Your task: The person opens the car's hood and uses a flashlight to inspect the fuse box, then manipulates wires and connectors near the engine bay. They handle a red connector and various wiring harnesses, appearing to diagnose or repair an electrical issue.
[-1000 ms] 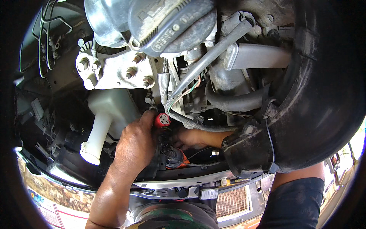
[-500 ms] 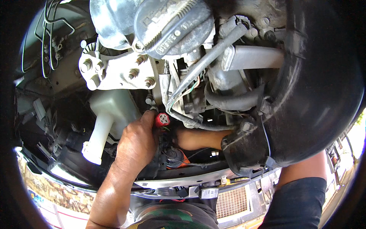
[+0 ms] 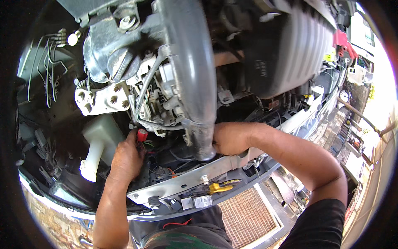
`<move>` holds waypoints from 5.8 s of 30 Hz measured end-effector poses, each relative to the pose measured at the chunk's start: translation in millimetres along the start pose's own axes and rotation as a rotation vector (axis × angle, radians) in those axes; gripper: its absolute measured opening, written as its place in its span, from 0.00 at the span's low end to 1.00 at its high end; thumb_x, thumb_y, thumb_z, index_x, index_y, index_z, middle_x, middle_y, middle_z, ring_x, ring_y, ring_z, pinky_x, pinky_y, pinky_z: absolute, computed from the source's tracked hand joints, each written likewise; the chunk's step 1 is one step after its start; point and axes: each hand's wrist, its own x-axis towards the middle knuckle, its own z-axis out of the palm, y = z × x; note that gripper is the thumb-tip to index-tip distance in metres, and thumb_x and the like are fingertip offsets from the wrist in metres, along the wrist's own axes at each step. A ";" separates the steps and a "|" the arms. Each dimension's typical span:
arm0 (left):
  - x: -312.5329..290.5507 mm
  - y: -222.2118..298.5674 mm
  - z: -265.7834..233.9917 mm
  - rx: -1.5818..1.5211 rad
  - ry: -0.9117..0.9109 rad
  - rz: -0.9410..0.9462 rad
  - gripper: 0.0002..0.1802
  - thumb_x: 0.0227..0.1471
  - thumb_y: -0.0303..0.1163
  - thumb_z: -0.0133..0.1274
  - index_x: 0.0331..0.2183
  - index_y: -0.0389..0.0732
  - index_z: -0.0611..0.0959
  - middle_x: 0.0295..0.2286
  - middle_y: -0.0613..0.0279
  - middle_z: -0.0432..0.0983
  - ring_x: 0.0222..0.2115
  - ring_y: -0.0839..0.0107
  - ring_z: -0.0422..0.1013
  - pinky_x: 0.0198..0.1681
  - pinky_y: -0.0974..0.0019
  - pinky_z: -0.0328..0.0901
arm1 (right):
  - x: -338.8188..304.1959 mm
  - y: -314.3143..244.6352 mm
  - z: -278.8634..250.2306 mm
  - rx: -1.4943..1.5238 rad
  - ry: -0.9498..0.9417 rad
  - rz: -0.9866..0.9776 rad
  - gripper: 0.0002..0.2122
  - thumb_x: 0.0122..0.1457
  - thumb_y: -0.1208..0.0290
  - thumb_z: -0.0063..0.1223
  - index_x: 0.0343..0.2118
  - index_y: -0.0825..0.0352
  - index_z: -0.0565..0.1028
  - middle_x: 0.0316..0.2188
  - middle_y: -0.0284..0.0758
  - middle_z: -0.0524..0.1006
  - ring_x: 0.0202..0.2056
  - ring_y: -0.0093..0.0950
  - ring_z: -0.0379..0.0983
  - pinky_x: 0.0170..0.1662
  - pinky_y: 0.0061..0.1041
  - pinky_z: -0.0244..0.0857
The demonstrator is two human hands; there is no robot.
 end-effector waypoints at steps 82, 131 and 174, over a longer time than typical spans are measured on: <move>33.8 38.2 60.1 -1.032 -0.933 -0.128 0.11 0.65 0.29 0.63 0.47 0.35 0.87 0.37 0.63 0.83 0.35 0.74 0.77 0.40 0.69 0.76 | -23.6 -133.8 40.4 1.048 0.543 0.696 0.10 0.66 0.73 0.64 0.46 0.72 0.83 0.35 0.37 0.84 0.30 0.28 0.82 0.35 0.31 0.77; 30.1 42.1 54.0 -1.058 -0.888 -0.217 0.09 0.67 0.28 0.59 0.44 0.33 0.87 0.36 0.59 0.83 0.33 0.71 0.78 0.34 0.67 0.77 | -8.9 -112.0 63.7 0.916 0.632 0.595 0.14 0.64 0.72 0.67 0.48 0.75 0.83 0.38 0.39 0.86 0.35 0.26 0.80 0.40 0.31 0.75; 10.1 84.0 18.4 -0.063 -0.505 0.258 0.21 0.60 0.32 0.62 0.52 0.32 0.87 0.40 0.53 0.88 0.40 0.65 0.83 0.45 0.59 0.77 | -333.6 -29.6 408.1 1.160 1.163 0.086 0.19 0.75 0.67 0.50 0.63 0.73 0.75 0.35 0.38 0.84 0.37 0.26 0.83 0.42 0.27 0.78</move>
